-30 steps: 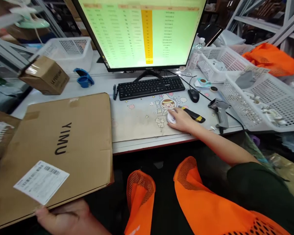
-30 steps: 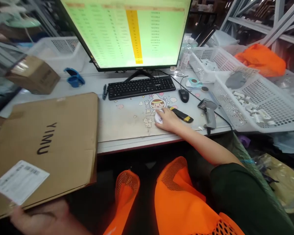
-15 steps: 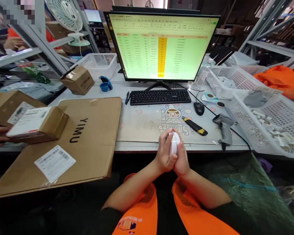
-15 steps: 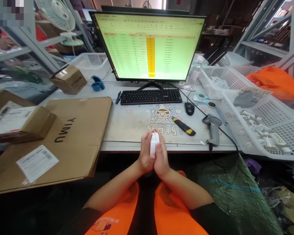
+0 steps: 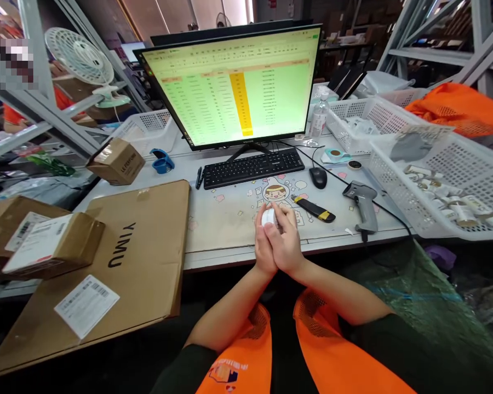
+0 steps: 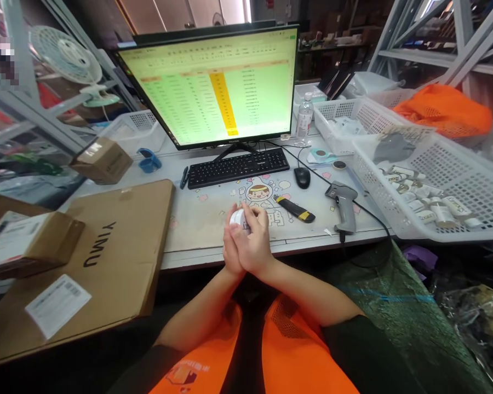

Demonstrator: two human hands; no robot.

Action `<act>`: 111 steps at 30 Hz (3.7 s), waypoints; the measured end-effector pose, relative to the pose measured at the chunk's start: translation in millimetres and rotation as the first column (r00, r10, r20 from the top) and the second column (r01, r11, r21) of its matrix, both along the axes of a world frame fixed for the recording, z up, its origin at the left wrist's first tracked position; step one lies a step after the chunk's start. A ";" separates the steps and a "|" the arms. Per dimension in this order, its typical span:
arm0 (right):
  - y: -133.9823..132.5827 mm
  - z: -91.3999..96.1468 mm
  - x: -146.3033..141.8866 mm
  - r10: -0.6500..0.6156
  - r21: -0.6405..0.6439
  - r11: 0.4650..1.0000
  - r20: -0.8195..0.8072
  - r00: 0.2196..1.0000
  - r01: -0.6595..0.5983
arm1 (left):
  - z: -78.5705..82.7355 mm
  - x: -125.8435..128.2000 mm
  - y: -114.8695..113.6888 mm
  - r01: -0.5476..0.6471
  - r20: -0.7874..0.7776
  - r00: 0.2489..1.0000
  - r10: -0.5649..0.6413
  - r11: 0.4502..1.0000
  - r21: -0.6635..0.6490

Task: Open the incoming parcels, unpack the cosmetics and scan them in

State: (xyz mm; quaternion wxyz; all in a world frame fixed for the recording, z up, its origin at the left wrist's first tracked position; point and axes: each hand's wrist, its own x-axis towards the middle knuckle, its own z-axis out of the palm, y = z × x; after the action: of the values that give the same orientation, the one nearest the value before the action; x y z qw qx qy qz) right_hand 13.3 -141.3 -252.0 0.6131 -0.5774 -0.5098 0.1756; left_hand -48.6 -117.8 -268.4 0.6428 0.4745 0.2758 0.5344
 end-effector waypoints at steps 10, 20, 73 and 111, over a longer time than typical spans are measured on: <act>27.3 -7.3 89.9 0.362 -0.078 0.874 0.764 0.535 -0.480 | 26.8 -39.3 28.4 0.292 0.265 0.953 -0.144 0.661 -0.691; 18.6 22.3 86.8 0.403 -0.227 0.908 0.704 0.585 -0.352 | 42.7 -24.4 39.3 0.206 0.265 0.964 -0.010 0.660 -0.723; 20.1 -28.2 27.4 0.202 -0.017 0.975 0.478 0.855 -0.221 | 22.4 -19.8 17.4 0.097 0.205 0.978 -0.029 0.940 -0.326; -16.6 9.0 43.8 0.198 0.082 0.945 -0.913 0.356 -0.316 | 40.2 -20.1 13.0 0.216 -0.262 0.953 -0.154 0.950 0.226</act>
State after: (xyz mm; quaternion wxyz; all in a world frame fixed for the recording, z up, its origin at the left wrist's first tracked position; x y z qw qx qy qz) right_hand 57.0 -157.8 -243.0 0.7230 -0.3319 -0.1652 0.5829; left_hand -68.7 -104.8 -228.3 0.5864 0.6377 0.2356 0.4404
